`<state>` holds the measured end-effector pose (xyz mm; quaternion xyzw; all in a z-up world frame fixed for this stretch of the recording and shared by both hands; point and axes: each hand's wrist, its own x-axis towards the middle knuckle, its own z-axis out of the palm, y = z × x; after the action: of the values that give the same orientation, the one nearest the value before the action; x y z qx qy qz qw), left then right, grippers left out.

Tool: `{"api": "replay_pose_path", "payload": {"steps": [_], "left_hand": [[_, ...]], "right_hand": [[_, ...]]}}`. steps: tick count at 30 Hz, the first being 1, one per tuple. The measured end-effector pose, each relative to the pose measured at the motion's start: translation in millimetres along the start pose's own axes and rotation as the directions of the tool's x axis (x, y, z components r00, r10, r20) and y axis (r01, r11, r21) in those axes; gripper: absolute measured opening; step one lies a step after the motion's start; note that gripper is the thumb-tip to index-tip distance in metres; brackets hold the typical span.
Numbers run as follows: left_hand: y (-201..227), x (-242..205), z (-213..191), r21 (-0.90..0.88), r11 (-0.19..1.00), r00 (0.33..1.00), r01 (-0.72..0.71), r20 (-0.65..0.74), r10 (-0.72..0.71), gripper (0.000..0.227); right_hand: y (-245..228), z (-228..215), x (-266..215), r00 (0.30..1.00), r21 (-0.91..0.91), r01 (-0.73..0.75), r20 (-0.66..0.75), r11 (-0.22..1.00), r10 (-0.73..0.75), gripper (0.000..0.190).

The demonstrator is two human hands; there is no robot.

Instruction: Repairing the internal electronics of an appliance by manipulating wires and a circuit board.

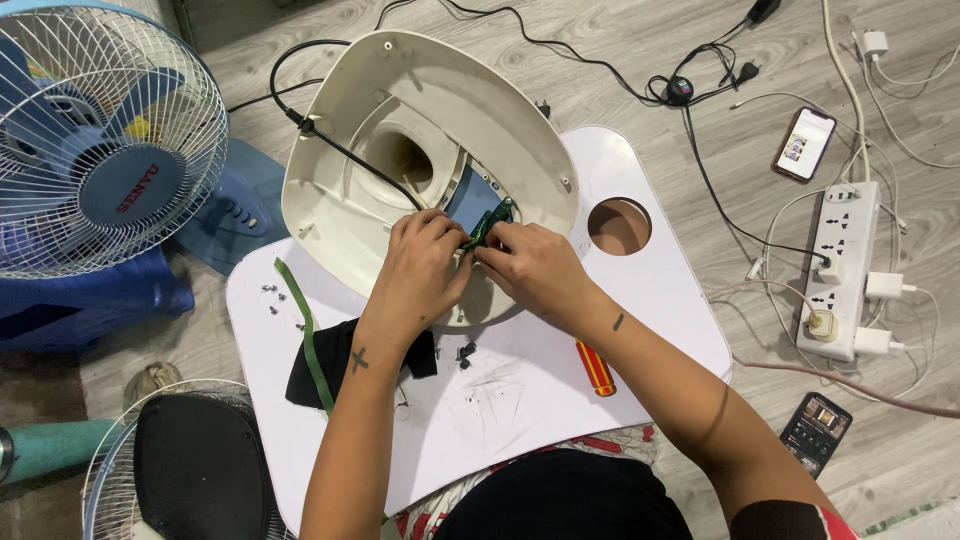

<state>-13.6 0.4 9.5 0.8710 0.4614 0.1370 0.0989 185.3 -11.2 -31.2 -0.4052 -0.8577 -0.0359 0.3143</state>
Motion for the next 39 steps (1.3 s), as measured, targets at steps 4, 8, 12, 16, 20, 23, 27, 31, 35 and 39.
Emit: {"api": "replay_pose_path", "payload": {"steps": [4, 8, 12, 16, 20, 23, 27, 31, 35, 39], "left_hand": [[0, 0, 0, -0.020, 1.000, 1.000, 0.008, -0.021, -0.009, 0.018], [-2, 2, 0, -0.026, 1.000, 1.000, 0.012, -0.024, -0.013, 0.018], [-2, 1, 0, -0.017, 1.000, 0.999, 0.011, -0.040, -0.012, 0.017], [-3, 1, 1, 0.000, 1.000, 0.999, 0.006, -0.051, -0.006, 0.018], [-2, 0, 0, -0.028, 1.000, 0.998, 0.007, -0.062, -0.009, 0.022], [-3, 1, 2, -0.040, 0.999, 0.998, 0.007, -0.070, -0.010, 0.027], [-4, 0, 2, -0.063, 0.998, 0.998, 0.011, -0.053, -0.014, 0.033], [2, 5, -2, -0.077, 0.997, 0.999, 0.033, -0.028, -0.035, 0.032], [-4, 15, 11, 0.021, 0.997, 0.997, 0.076, 0.031, -0.077, 0.030], [-12, 30, 18, 0.102, 0.984, 0.962, 0.143, 0.220, -0.162, 0.028]], "right_hand": [[0, 1, 0, 1.000, 0.003, 0.013, -0.003, 1.000, -0.013, 0.009], [-2, -1, 2, 1.000, -0.016, 0.023, -0.004, 1.000, -0.023, 0.011], [-1, 1, 1, 0.999, -0.048, 0.040, 0.027, 0.998, -0.038, 0.013], [0, 3, 0, 0.999, -0.042, 0.038, 0.031, 0.998, -0.037, 0.015], [0, 2, 1, 0.999, -0.053, 0.041, 0.032, 0.998, -0.039, 0.015], [-1, 0, 2, 0.998, -0.067, 0.051, 0.043, 0.996, -0.048, 0.016], [1, 6, -2, 0.996, -0.110, 0.077, 0.058, 0.991, -0.071, 0.016], [1, 6, -2, 0.996, -0.104, 0.076, 0.058, 0.992, -0.071, 0.018], [-3, 3, -1, 0.997, -0.111, 0.073, 0.046, 0.991, -0.068, 0.015], [-3, 3, 1, 0.996, -0.126, 0.080, 0.052, 0.989, -0.074, 0.018]]}}
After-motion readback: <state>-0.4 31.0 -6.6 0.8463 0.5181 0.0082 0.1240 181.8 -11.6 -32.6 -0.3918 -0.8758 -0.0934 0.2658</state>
